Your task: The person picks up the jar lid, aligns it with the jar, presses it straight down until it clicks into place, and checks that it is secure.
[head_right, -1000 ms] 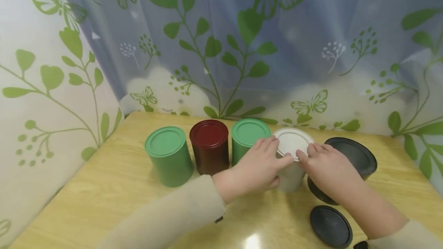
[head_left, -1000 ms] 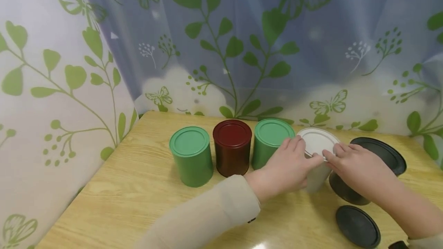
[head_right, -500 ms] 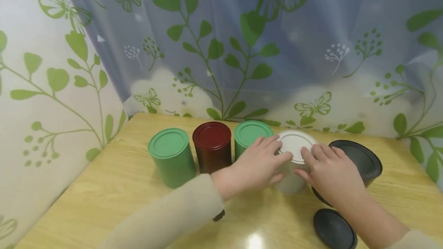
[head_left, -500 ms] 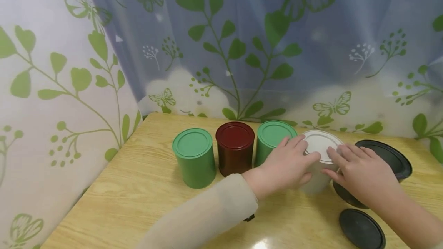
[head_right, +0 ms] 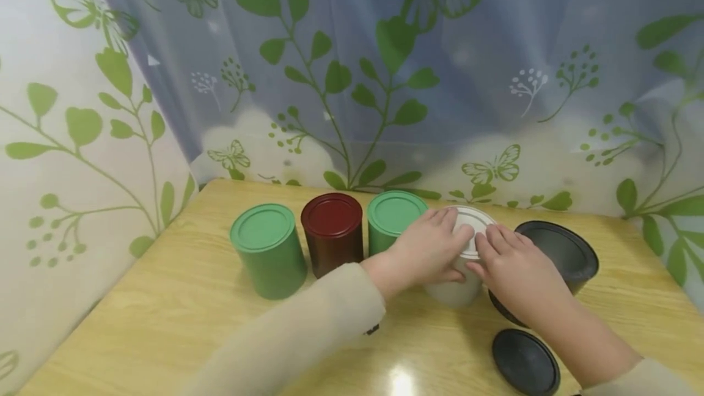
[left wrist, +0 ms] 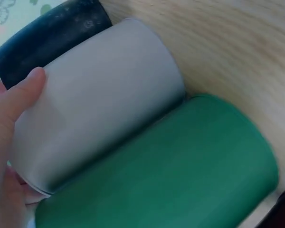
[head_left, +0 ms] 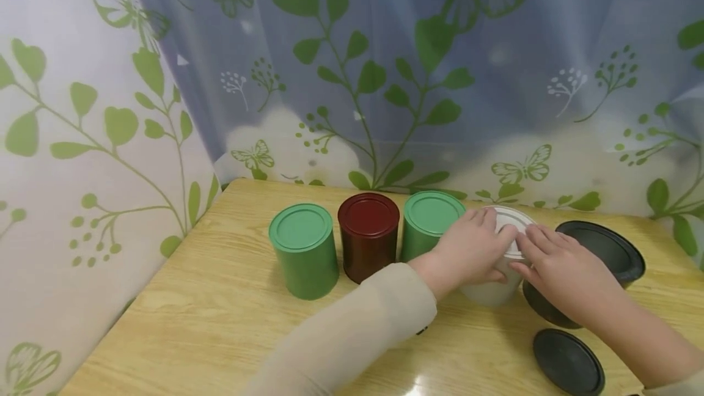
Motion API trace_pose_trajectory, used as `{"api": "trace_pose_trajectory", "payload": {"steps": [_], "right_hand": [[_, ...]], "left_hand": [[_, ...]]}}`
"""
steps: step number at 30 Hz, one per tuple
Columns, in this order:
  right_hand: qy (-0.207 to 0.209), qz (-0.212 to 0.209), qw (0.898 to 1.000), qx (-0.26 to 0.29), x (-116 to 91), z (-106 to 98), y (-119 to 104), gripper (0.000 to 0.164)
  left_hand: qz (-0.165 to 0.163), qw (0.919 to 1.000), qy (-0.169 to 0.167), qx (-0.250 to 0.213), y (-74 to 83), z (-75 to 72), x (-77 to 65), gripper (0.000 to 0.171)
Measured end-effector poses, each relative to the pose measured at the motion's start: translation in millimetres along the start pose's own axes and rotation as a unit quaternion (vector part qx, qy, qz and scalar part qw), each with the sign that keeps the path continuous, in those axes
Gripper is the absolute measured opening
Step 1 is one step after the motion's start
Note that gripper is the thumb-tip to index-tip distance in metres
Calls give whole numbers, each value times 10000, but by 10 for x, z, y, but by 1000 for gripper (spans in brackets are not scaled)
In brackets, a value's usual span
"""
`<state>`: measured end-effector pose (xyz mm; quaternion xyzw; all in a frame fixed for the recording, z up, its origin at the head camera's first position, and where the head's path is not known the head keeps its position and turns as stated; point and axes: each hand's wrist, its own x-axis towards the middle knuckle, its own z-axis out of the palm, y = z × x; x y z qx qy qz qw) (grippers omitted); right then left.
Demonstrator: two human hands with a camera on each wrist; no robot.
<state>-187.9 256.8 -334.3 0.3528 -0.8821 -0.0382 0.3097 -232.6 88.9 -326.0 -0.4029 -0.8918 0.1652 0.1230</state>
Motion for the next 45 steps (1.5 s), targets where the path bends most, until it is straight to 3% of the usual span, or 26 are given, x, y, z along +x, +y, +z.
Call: {"api": "trace_pose_trajectory", "payload": {"steps": [6,13,17,26,31,36,40,45], "right_hand": [[-10,-155,9999,-29,29,10,-4,80],[-205,-215,9995,-70,20,-24,11,84],[-432,-291,9986,-134,47,-52,16,86],[-483,-292,9981,-238,34,-72,42,87],[-672,-17,9977,-17,-2,-51,39,90],[-559,227,9980,211,-61,-38,10,85],[-1113,614,9910,419,-60,-72,19,70],[-2415,1254,9587,827,36,-113,74,79]], "left_hand": [[-72,9996,-186,222,-6,6,-86,65],[293,9983,381,320,-53,-57,-285,52],[445,9978,433,249,-76,-85,-300,49],[-187,9995,-49,-265,-87,-35,-269,61],[-292,9983,-307,-395,-80,-32,-253,64],[-343,9985,-74,-410,-72,5,-298,68],[-359,9987,156,-311,-61,49,-346,68],[-190,9991,-34,-385,-61,13,-295,65]]}}
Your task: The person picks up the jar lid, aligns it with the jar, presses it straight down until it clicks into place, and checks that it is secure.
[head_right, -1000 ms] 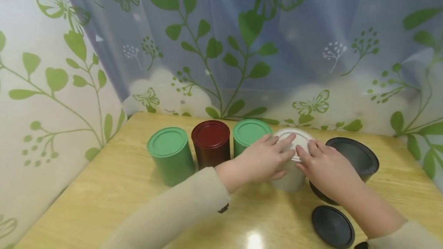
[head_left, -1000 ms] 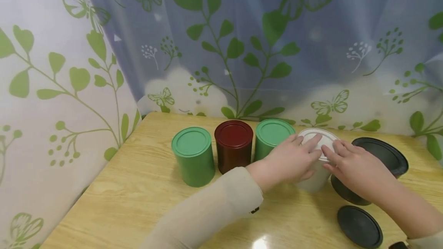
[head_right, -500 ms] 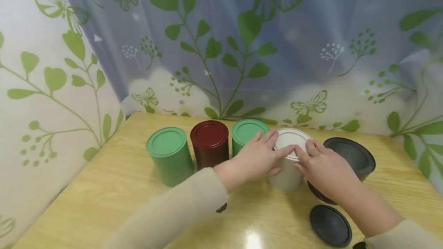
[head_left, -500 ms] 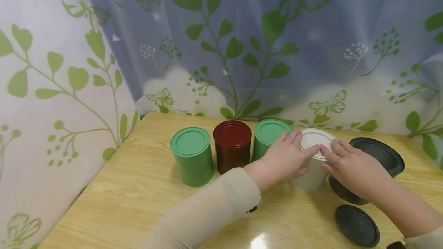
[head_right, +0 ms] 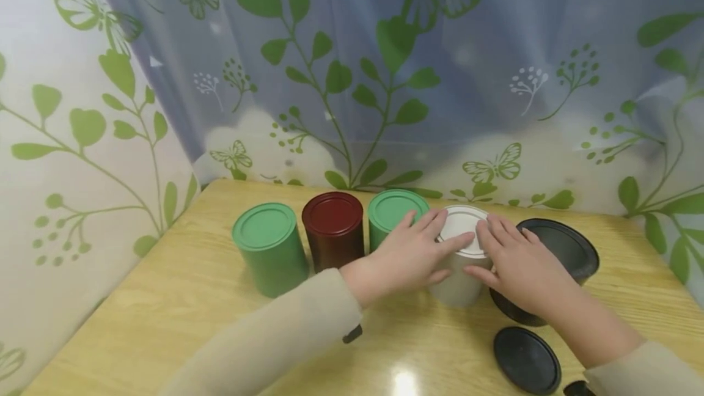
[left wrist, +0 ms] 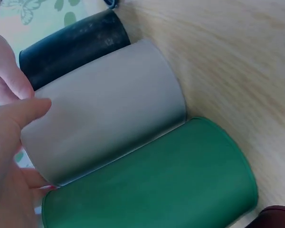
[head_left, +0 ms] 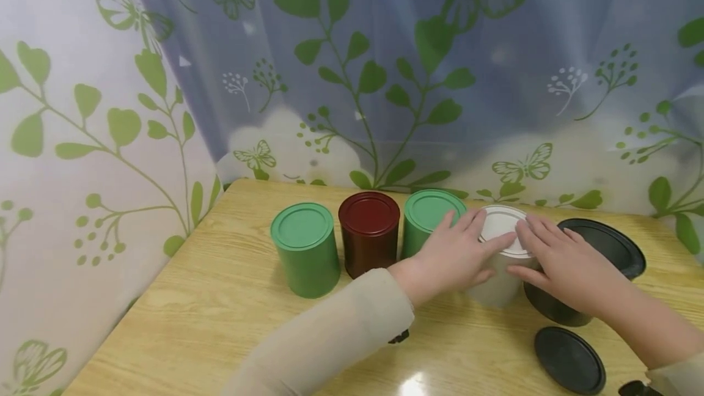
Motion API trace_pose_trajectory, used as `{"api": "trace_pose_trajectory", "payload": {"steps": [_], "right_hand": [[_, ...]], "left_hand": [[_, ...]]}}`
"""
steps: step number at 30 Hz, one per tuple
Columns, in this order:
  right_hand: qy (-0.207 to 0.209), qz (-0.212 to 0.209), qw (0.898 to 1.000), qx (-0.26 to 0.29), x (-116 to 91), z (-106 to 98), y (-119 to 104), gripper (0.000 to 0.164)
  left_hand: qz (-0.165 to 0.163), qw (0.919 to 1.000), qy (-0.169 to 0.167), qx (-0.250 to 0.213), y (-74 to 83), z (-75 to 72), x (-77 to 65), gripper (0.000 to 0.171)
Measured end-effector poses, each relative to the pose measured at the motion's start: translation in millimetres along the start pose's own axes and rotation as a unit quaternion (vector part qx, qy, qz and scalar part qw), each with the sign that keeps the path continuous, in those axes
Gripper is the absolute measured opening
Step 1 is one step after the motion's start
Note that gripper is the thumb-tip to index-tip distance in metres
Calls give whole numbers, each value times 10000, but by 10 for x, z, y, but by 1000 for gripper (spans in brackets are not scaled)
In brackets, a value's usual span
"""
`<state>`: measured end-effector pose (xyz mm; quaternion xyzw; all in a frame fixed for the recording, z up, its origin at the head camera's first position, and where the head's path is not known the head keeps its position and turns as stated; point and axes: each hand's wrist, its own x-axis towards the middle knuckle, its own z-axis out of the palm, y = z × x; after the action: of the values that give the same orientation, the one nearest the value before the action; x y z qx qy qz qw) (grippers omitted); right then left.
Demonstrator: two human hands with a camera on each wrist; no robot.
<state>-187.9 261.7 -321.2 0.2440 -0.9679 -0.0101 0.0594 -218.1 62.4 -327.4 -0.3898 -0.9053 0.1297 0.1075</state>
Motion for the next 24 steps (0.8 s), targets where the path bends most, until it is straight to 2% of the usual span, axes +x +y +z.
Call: {"api": "trace_pose_trajectory", "payload": {"steps": [2,7,11,14,17,21,24], "right_hand": [[-299,117,9995,53,19,-15,2,81],[-293,-51,9983,-493,35,-14,13,74],[-302,-72,9972,-683,30,-2,26,72],[-335,89,9984,-448,-5,14,40,77],[-249,211,9994,-145,-80,36,41,83],[-29,171,9999,-5,-192,54,-5,86],[158,93,9998,-58,-278,64,-64,86]], "left_hand": [[112,9996,-213,-175,-13,-29,29,65],[258,9913,-915,-914,-83,-94,91,64],[244,9877,-1102,-1078,-91,-120,110,64],[189,9902,-1034,-922,-59,-111,76,66],[211,9950,-777,-598,-16,-87,-16,70],[466,9981,-330,-210,41,-86,-182,73],[699,9974,-84,-147,86,-95,-306,74]]}}
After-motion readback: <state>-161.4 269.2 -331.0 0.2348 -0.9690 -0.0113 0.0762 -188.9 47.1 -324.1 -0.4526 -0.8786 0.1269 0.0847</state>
